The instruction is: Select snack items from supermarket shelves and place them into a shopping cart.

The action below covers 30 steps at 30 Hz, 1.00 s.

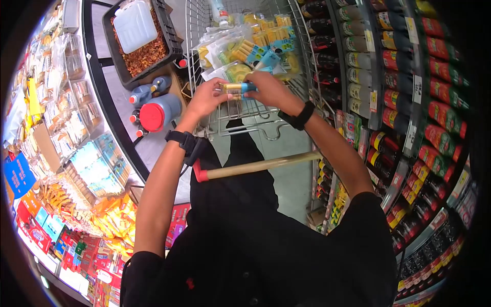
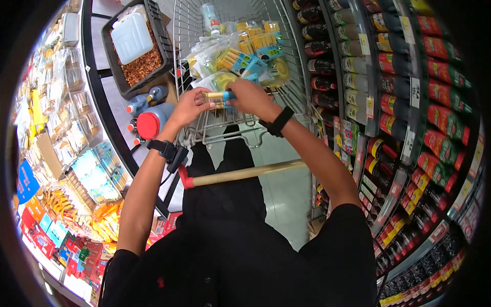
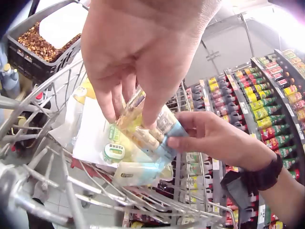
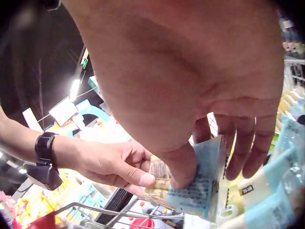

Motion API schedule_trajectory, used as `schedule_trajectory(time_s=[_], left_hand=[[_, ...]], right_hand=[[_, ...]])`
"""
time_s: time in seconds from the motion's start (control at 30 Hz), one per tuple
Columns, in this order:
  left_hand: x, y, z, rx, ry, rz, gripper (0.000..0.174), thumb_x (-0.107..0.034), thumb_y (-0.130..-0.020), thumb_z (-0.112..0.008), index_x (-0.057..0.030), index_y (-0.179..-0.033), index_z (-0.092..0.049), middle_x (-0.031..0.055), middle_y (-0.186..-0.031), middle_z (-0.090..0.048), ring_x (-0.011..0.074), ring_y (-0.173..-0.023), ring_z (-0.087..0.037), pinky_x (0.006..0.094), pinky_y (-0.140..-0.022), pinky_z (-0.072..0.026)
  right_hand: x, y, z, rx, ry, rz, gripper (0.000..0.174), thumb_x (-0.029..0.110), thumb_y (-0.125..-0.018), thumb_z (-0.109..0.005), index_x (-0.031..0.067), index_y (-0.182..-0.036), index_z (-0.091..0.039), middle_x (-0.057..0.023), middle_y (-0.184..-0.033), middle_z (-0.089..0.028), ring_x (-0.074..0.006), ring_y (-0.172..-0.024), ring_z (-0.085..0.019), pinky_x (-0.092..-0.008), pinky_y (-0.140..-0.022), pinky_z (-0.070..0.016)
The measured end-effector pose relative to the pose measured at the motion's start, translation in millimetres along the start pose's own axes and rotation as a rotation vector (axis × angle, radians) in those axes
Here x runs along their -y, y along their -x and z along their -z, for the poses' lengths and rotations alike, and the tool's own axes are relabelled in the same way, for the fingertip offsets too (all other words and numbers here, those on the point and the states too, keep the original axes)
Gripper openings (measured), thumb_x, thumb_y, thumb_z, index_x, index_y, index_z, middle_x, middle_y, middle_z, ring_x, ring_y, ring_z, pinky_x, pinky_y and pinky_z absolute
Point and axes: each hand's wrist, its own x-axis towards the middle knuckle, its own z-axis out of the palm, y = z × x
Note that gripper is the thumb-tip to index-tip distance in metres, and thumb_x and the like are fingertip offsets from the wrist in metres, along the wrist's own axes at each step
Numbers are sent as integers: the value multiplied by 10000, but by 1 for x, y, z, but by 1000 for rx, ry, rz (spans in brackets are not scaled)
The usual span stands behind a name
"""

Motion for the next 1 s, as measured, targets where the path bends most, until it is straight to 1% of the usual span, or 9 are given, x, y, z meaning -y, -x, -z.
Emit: schedule_trajectory(time_s=[0.2, 0.33, 0.37, 0.43, 0.6, 0.73, 0.77, 0.9, 1.0], left_hand=[[12, -52, 8, -191, -47, -14, 457, -85, -823, -741, 9, -1217, -529, 127, -1066, -648, 172, -950, -647, 286, -803, -521], [22, -87, 8, -294, -168, 94, 533, -166, -792, -783, 10, -1225, -528, 142, -1091, -650, 182, -959, -652, 297, -818, -523], [24, -89, 6, -326, -238, 124, 618, -267, -739, -807, 24, -1219, -549, 193, -1067, -667, 257, -927, -673, 341, -832, -529], [26, -86, 2, -331, -264, 145, 637, -268, -737, -804, 27, -1236, -540, 198, -1074, -665, 269, -923, -674, 353, -833, -529], [17, -64, 2, -312, -334, 176, 714, -359, -751, -786, 38, -1279, -513, 219, -1206, -613, 280, -990, -665, 365, -869, -516], [13, -40, 6, -247, -267, 166, 613, -292, -811, -737, 40, -1276, -514, 209, -1204, -612, 246, -993, -660, 346, -863, -514], [16, -34, 7, -212, -310, 123, 503, -235, -849, -701, 28, -1245, -534, 191, -1182, -623, 221, -957, -660, 339, -841, -518], [-25, 26, 6, -145, -175, 17, 365, -166, -891, -654, 11, -1195, -557, 146, -1102, -648, 186, -917, -652, 323, -821, -519], [-59, 88, 7, -221, -176, -77, 354, -177, -884, -665, -22, -1187, -570, 99, -1064, -664, 169, -939, -652, 334, -822, -512]], right_hand=[[-23, -65, 10, 68, 227, -19, 347, 183, -769, -737, 75, -1082, -634, -158, -990, -634, -356, -959, -604, -445, -798, -489], [-45, -93, 12, 59, 301, -98, 352, 207, -764, -745, 77, -1074, -641, -157, -988, -651, -357, -954, -617, -455, -787, -498], [-45, -93, 12, 88, 321, -102, 359, 205, -759, -748, 79, -1077, -639, -149, -997, -647, -354, -961, -614, -454, -791, -497], [-42, -97, 14, 136, 358, -104, 374, 202, -750, -752, 84, -1085, -635, -135, -1016, -639, -346, -975, -607, -453, -801, -495], [-44, -80, 11, -98, 427, 93, 336, 174, -736, -750, 65, -1024, -616, -107, -1041, -603, -323, -1017, -583, -442, -833, -493], [-36, -61, 23, -166, 365, 150, 304, 162, -736, -742, 54, -989, -613, -120, -1022, -598, -326, -1017, -579, -443, -849, -488], [-35, -53, 26, -161, 317, 148, 306, 158, -742, -737, 51, -1001, -613, -127, -1026, -598, -332, -1015, -577, -443, -853, -484], [-17, -17, 43, -117, 120, 124, 327, 144, -792, -707, 32, -1081, -603, -150, -1068, -590, -350, -1012, -567, -433, -863, -469], [-4, 5, 43, -87, 47, 178, 330, 131, -828, -686, 22, -1126, -597, -163, -1091, -590, -352, -1003, -571, -419, -868, -467]])
